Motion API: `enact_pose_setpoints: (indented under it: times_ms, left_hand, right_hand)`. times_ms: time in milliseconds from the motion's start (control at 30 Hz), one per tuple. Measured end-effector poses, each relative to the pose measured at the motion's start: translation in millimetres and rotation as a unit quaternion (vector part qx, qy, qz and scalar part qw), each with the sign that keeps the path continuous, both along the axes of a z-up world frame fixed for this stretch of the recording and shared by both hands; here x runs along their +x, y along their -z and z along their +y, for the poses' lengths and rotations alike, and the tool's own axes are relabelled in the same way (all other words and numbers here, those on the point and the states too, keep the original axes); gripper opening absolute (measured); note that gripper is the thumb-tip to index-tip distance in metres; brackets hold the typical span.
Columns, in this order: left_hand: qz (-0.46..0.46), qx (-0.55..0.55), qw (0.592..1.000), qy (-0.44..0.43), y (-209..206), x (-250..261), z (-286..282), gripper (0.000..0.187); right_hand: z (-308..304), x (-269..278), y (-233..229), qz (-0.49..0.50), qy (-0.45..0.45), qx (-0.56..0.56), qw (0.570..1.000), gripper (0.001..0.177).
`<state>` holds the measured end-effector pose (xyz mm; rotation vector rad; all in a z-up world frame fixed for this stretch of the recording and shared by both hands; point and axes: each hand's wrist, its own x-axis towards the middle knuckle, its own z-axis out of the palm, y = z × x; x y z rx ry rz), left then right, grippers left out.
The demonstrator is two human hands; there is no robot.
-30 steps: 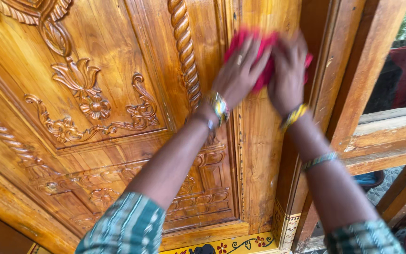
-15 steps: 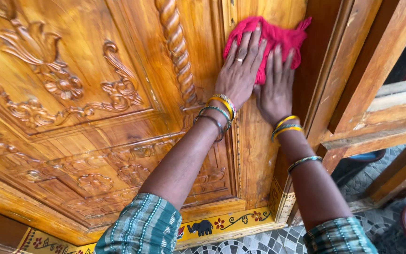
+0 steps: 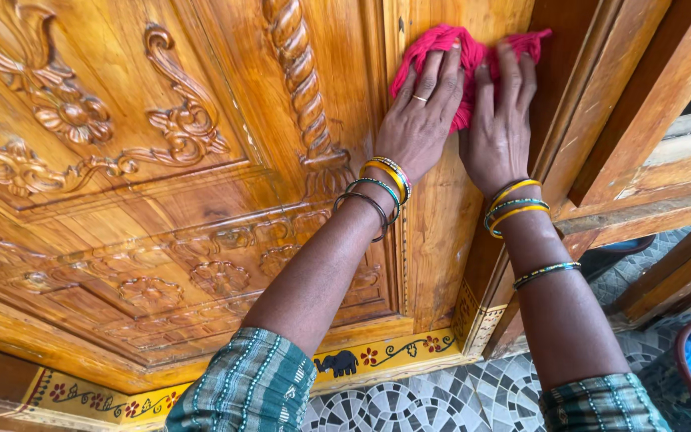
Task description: The person wipes a carved wooden door with a pink cloth, moving from the lower panels upward. The person briefly picks up a spray bottle, sprays the cloth, and continues wiping the door surface.
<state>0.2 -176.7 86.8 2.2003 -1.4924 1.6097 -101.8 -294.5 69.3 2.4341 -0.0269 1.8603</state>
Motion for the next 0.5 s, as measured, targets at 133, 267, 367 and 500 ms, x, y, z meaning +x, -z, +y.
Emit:
enact_pose_setpoints:
  times_ms: [133, 267, 367, 500]
  left_hand:
    - [0.005, 0.036, 0.999, 0.007, 41.5, -3.7, 4.4, 0.064]
    - [0.041, 0.092, 0.994, 0.040, 113.4, -9.8, 16.2, 0.067]
    - [0.050, 0.141, 0.988, 0.021, 176.9, -11.4, 18.4, 0.066]
    - [0.081, 0.199, 0.976, 0.041, 258.2, -10.4, 23.1, 0.061]
  right_hand:
    - [-2.5, -0.1, 53.2, 0.062, -0.017, 0.060, 0.996, 0.048]
    - [4.5, 1.0, 145.6, 0.087, -0.012, 0.086, 0.992, 0.050]
    - [7.9, 0.3, 221.7, 0.109, -0.009, 0.120, 0.987, 0.054]
    - [12.3, 0.3, 313.3, 0.125, -0.014, 0.152, 0.980, 0.052]
